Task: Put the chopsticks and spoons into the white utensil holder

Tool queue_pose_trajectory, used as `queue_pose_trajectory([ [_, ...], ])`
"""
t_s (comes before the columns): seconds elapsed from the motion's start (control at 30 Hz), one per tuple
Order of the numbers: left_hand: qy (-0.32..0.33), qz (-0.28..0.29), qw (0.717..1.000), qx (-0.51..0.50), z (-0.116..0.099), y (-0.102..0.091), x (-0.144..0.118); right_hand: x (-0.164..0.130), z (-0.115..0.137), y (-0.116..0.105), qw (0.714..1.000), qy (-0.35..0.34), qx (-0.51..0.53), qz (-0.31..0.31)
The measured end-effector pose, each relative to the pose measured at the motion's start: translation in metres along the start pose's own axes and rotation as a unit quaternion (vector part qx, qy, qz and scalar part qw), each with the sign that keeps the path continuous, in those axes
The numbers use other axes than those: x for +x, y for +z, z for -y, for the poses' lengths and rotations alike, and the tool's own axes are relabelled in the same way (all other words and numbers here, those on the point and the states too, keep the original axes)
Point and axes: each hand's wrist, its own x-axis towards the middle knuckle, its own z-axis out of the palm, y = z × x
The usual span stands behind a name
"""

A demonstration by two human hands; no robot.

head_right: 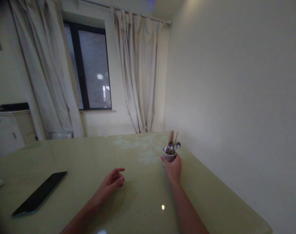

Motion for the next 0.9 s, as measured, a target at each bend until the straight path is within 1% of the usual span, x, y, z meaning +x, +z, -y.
queue_pose_trajectory([
  [0.1, -0.006, -0.006, 1.000, -0.010, 0.002, 0.000, 0.002, -0.001, 0.005, -0.003, 0.994, -0.008, -0.033, -0.101],
  [0.17, -0.005, -0.008, 1.000, 0.015, 0.004, 0.001, 0.003, -0.004, 0.013, -0.005, 0.985, -0.035, -0.031, -0.164],
  [0.23, 0.001, -0.003, 0.998, 0.060, 0.005, 0.003, 0.002, -0.011, 0.024, -0.006, 0.977, -0.080, -0.016, -0.196],
  [0.3, 0.015, 0.007, 0.993, 0.114, 0.005, 0.005, -0.001, -0.025, 0.037, -0.005, 0.973, -0.138, 0.000, -0.187],
  [0.33, 0.024, 0.014, 0.989, 0.144, 0.005, 0.007, -0.002, -0.035, 0.043, -0.003, 0.971, -0.172, 0.011, -0.164],
  [0.37, 0.035, 0.024, 0.983, 0.179, 0.004, 0.009, -0.005, -0.046, 0.049, -0.001, 0.970, -0.206, 0.030, -0.127],
  [0.4, 0.051, 0.035, 0.974, 0.217, 0.003, 0.011, -0.007, -0.059, 0.054, 0.001, 0.967, -0.238, 0.058, -0.072],
  [0.43, 0.073, 0.049, 0.964, 0.252, 0.002, 0.014, -0.010, -0.072, 0.059, 0.003, 0.961, -0.261, 0.086, 0.003],
  [0.47, 0.100, 0.066, 0.952, 0.283, 0.001, 0.016, -0.013, -0.086, 0.064, 0.005, 0.950, -0.276, 0.106, 0.096],
  [0.5, 0.130, 0.089, 0.938, 0.309, 0.000, 0.017, -0.016, -0.100, 0.069, 0.007, 0.928, -0.292, 0.120, 0.199],
  [0.53, 0.158, 0.113, 0.923, 0.333, 0.000, 0.018, -0.018, -0.112, 0.074, 0.009, 0.893, -0.307, 0.132, 0.302],
  [0.57, 0.177, 0.136, 0.909, 0.353, -0.001, 0.019, -0.020, -0.123, 0.078, 0.010, 0.848, -0.326, 0.138, 0.395],
  [0.6, 0.185, 0.155, 0.897, 0.370, -0.001, 0.020, -0.022, -0.132, 0.083, 0.011, 0.805, -0.340, 0.135, 0.467],
  [0.63, 0.181, 0.170, 0.890, 0.383, -0.001, 0.020, -0.023, -0.138, 0.087, 0.012, 0.782, -0.344, 0.121, 0.505],
  [0.67, 0.166, 0.179, 0.886, 0.393, -0.002, 0.020, -0.023, -0.142, 0.090, 0.013, 0.771, -0.337, 0.111, 0.528],
  [0.73, 0.132, 0.191, 0.887, 0.399, -0.003, 0.020, -0.023, -0.145, 0.094, 0.013, 0.772, -0.309, 0.103, 0.545],
  [0.8, 0.114, 0.198, 0.890, 0.395, -0.006, 0.021, -0.022, -0.144, 0.094, 0.013, 0.776, -0.283, 0.115, 0.552],
  [0.9, 0.096, 0.194, 0.894, 0.391, -0.009, 0.022, -0.021, -0.142, 0.090, 0.013, 0.776, -0.273, 0.124, 0.555],
])
